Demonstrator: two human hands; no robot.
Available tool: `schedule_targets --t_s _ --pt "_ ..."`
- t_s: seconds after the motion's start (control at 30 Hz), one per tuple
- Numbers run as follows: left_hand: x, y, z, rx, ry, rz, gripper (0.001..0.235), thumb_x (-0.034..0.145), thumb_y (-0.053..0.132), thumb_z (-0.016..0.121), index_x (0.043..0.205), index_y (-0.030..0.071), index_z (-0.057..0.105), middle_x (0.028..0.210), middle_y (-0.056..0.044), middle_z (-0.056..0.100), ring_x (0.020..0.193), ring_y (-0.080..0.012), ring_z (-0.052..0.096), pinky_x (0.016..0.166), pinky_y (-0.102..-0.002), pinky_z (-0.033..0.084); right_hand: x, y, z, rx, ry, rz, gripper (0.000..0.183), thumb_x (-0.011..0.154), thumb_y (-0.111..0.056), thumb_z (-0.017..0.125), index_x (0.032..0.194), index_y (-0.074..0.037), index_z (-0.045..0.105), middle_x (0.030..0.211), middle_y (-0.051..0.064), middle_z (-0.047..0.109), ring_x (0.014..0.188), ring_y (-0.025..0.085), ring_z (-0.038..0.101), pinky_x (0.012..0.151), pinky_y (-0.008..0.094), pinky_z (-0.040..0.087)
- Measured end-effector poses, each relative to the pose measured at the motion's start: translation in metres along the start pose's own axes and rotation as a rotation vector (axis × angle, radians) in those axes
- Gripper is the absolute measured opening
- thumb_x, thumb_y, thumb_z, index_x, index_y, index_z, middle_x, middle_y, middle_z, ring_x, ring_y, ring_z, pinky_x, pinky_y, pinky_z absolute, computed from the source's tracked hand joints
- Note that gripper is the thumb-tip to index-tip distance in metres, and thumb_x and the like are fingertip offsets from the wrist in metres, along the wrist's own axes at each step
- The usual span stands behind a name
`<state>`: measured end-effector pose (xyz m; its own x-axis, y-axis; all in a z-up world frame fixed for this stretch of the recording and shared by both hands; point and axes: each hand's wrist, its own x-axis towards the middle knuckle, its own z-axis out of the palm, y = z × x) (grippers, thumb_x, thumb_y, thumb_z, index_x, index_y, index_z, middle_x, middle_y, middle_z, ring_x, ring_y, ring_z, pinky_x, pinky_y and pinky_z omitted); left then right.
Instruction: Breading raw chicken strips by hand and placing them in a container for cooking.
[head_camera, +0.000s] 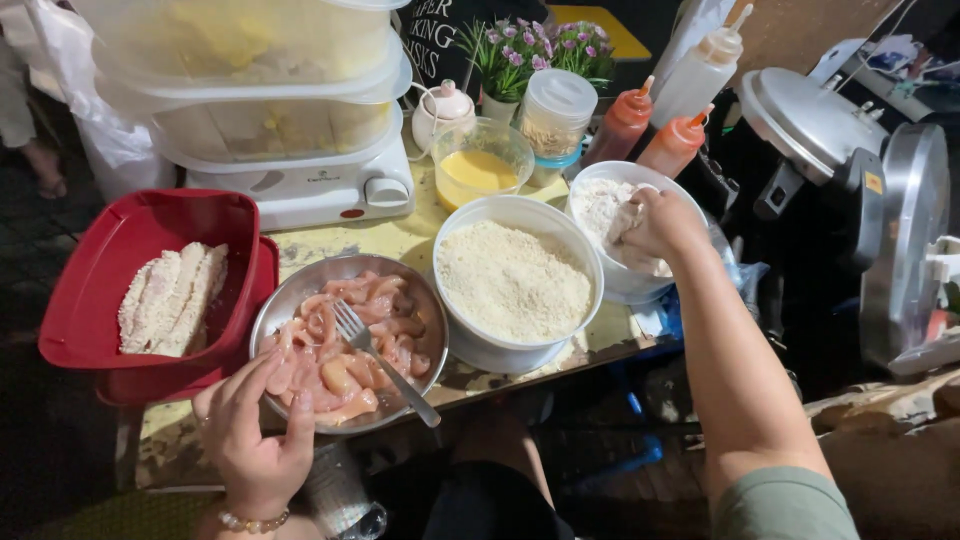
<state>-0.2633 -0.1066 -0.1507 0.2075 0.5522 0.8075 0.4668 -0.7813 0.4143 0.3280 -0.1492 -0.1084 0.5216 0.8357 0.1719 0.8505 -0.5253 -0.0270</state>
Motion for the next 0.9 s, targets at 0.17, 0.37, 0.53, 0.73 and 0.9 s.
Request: schedule_targets --t_s 0.17,0.37,0.53,0.73,0.9 --pt "0.002 0.002 -0.001 -0.009 0.0 -0.004 0.04 0.093 0.019 0.07 0.128 0.004 0.062 0.128 -0.01 0.069 0.117 -0.0264 0.064 0.106 -0.041 0.04 0.001 0.004 -0.007 0.162 -0.06 0.147 0.043 0.089 -0.037 0.067 0.125 -0.015 0.074 0.117 0.02 0.072 0.11 0.038 0.069 0.1 0.045 0.053" --pt "0.001 0.0 0.0 -0.013 0.013 -0.003 0.038 0.093 0.02 0.07 0.126 0.004 0.063 0.126 -0.009 0.069 0.117 -0.025 0.064 0.105 -0.041 0.041 -0.005 -0.003 -0.005 0.088 0.161 -0.166 0.048 0.072 -0.021 0.077 0.119 -0.012 0.076 0.108 0.021 0.071 0.101 0.04 0.067 0.087 0.046 0.053" --pt "-0.002 -0.002 0.001 0.005 0.002 -0.033 0.038 0.091 0.021 0.071 0.124 0.004 0.064 0.125 -0.009 0.07 0.115 -0.0236 0.064 0.104 -0.04 0.04 -0.01 -0.005 -0.042 0.283 0.091 -0.058 0.043 0.083 -0.017 0.07 0.126 -0.01 0.072 0.107 0.019 0.075 0.095 0.034 0.072 0.086 0.042 0.055" --pt "0.002 -0.001 0.0 -0.016 0.02 -0.038 0.037 0.092 0.021 0.071 0.124 0.004 0.064 0.125 -0.008 0.07 0.115 -0.023 0.063 0.104 -0.039 0.041 -0.01 -0.011 -0.06 0.577 0.118 -0.009 0.035 0.092 -0.019 0.067 0.126 -0.008 0.07 0.108 0.015 0.074 0.095 0.028 0.072 0.082 0.038 0.055" --pt "0.001 0.002 -0.002 -0.01 0.004 -0.053 0.037 0.092 0.022 0.071 0.124 0.004 0.065 0.126 -0.008 0.07 0.115 -0.0238 0.062 0.104 -0.039 0.041 -0.005 -0.005 -0.044 0.394 0.046 -0.02 0.033 0.096 -0.021 0.065 0.126 -0.009 0.073 0.104 0.017 0.075 0.093 0.028 0.071 0.086 0.038 0.053"
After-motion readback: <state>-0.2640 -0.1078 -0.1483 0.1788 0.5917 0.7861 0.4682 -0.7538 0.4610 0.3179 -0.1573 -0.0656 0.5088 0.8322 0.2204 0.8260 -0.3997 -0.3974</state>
